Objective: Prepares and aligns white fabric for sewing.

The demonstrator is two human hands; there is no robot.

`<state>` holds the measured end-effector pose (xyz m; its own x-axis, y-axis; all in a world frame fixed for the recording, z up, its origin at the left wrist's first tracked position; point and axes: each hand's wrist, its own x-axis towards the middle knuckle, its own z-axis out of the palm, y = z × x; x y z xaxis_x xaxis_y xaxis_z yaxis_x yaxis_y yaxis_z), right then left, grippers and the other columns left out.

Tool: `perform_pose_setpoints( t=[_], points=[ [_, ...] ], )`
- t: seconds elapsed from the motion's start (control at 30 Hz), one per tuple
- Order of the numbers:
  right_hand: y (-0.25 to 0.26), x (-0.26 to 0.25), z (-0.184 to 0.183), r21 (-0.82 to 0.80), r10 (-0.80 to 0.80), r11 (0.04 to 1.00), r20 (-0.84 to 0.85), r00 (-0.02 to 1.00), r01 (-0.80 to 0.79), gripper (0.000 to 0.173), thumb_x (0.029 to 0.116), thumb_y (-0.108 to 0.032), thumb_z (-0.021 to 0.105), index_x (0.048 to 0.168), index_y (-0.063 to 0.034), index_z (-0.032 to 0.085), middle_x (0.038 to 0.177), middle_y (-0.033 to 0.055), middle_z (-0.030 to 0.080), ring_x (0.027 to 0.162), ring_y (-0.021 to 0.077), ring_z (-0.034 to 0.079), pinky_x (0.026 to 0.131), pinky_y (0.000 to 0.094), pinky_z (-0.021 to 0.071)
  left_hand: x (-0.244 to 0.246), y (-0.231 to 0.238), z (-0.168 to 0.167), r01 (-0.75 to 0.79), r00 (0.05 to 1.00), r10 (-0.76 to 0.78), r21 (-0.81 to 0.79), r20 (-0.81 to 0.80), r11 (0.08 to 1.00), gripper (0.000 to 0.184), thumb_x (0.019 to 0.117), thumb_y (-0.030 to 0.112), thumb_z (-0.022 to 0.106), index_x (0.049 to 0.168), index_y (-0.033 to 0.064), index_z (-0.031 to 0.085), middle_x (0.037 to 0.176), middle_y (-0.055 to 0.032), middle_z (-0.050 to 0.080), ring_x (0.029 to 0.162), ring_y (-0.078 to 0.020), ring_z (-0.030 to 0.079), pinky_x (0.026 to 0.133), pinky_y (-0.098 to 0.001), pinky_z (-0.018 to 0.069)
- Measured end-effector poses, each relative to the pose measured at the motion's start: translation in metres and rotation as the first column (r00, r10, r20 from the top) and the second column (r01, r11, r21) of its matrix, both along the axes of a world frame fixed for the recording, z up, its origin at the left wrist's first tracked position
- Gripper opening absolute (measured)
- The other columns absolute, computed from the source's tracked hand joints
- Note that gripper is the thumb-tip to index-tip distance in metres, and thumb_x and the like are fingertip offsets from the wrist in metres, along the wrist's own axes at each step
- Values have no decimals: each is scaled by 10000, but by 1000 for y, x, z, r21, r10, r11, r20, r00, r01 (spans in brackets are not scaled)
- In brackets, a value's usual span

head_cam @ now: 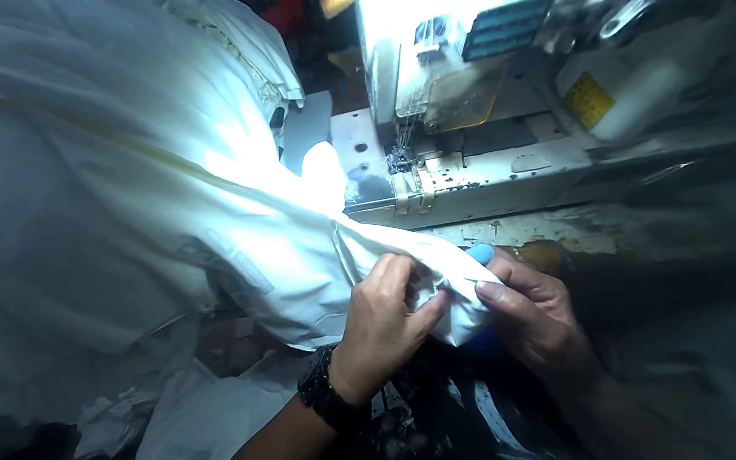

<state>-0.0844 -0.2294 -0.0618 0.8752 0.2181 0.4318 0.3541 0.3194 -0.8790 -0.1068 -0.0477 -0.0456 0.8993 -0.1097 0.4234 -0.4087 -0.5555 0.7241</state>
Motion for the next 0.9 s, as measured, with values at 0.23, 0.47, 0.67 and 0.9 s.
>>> perform_pose_setpoints(
  t=[0.23, 0.47, 0.67, 0.9],
  points=[
    [-3, 3, 21, -218, -92, 962, 309, 947, 165, 171, 993, -249, 645, 870, -137, 684, 916, -80, 689, 913, -51, 633, 811, 113, 515, -5, -9, -14, -83, 991, 87, -43, 100, 996, 119, 838, 120, 694, 802, 7, 692, 720, -56, 633, 692, -68, 631, 640, -184, 519],
    [-4, 26, -16, -485, -275, 718, 462, 843, 499, 125, 882, -129, 645, 954, -27, 649, 839, 49, 643, 751, 5, 587, 689, 128, 492, -29, 44, 25, -62, 908, -376, -947, -185, 315, 170, 1000, 98, 570, 1014, 110, 739, 913, -29, 756, 875, -109, 733, 890, -312, 598],
    [12, 12, -13, -81, 117, 986, -299, 947, -147, 232, 994, -74, 581, 956, -162, 793, 882, -91, 751, 808, -27, 686, 762, 162, 581, -53, 81, 25, -17, 826, -538, -961, -169, 276, 197, 1031, 222, 580, 944, 117, 722, 745, 22, 692, 641, -47, 681, 615, -211, 593],
    [15, 11, 0, -119, 113, 983, -200, 973, -138, 107, 924, -136, 708, 1009, -193, 738, 873, -75, 716, 773, -2, 674, 727, 160, 582, -77, 48, -10, -142, 951, -37, -541, -306, 829, 480, 870, 315, 797, 1187, 50, 552, 1068, 18, 659, 954, -9, 653, 841, -212, 574]
  ],
)
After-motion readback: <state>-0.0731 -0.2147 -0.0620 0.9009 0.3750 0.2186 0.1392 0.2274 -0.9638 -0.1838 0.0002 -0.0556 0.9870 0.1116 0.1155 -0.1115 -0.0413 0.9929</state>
